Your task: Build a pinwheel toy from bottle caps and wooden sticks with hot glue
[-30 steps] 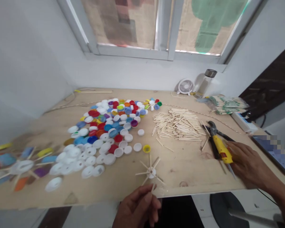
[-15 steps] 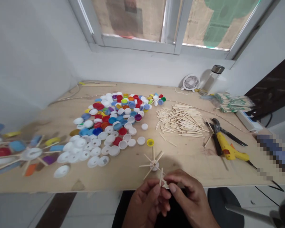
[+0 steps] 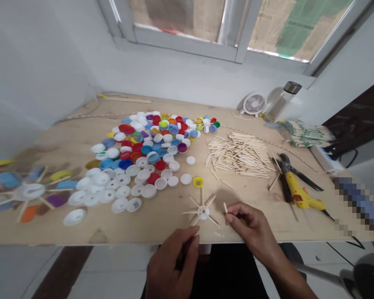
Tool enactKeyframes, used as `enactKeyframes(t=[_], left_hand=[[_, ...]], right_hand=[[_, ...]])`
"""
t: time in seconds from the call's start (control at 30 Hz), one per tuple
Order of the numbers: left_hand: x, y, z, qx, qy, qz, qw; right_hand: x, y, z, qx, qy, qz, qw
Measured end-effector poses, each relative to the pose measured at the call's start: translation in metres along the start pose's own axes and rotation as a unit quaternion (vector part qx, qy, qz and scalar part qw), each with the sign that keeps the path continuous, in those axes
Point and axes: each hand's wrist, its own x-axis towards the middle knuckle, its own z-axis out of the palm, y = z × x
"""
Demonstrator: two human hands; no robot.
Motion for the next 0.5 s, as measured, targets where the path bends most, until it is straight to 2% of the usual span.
enactKeyframes(t=[0.1,0.17,0.37,0.5], left_hand=[[0.008,-0.014,-0.002,0.118,-0.001,0.137,0.984],[0.011,-0.022,0.000,0.170,-0.010,0.186,0.968],[0.015,-0.028,0.006,0.227,-0.014,0.244,0.943],[0.017,-0.027,0.007,0.239,-0.035,0.240,0.940]], right_hand=[[0.012,0.003,-0.005,-0.099,-0.046,-0.041,0.993],[0.016,0.003,-0.004,-0.156,-0.068,-0.072,0.983],[0.024,-0.001,-0.002,-0.238,-0.099,-0.135,0.957],[0.030,0.000,-0.003,-0.263,-0.105,-0.139,0.949]])
